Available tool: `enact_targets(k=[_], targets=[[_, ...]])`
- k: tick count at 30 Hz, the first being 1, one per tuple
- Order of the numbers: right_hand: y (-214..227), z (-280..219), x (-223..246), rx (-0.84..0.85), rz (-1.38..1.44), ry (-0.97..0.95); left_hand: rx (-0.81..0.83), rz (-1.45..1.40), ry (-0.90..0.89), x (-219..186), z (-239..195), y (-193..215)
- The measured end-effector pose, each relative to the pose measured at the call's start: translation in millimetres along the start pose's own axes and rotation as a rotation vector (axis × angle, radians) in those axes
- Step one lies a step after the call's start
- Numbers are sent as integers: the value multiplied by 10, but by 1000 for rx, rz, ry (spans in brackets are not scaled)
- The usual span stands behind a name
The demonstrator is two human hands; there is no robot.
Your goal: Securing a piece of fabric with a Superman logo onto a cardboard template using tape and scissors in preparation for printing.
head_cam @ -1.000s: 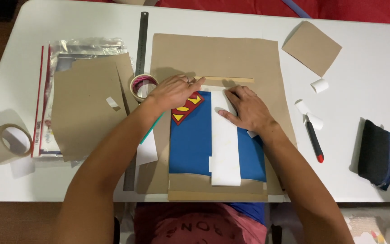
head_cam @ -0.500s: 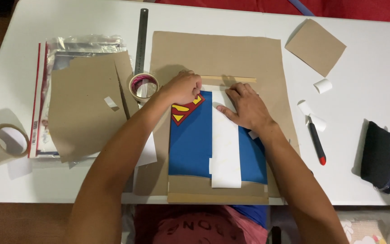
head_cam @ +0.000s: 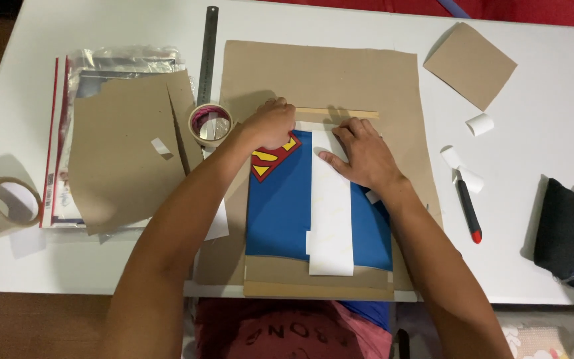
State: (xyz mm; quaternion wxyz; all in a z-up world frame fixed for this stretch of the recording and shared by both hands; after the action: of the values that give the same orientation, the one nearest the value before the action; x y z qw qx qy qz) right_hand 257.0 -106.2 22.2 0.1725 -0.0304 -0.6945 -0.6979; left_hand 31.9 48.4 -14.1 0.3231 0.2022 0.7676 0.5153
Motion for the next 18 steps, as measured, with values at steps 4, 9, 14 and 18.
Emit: enact_targets(k=[4,9,14,18], targets=[[-10,-13,-3,-11,13,4,13,-8,14,-247,-391,355],[-10,-15,-2,-26,17,6,-8,29,-6,-116,-171,149],[4,-34,18,-30,28,3,-6,-5,-22,-194,-250,263],[-12,-42,18,-40,20,5,22,-6,-36,-280,-429,398]])
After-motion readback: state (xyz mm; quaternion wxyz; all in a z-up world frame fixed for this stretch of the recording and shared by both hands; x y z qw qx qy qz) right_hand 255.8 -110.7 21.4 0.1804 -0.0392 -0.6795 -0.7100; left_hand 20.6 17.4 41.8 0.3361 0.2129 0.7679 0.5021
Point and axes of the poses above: each hand's wrist, its own z-axis towards the middle knuckle, its own y-axis out of the back of the hand, x = y × z, the point moved 1 cm from there along z, towards the middle knuckle, and after that the axes turned 5 degrees about z, right-handed, at the moved point
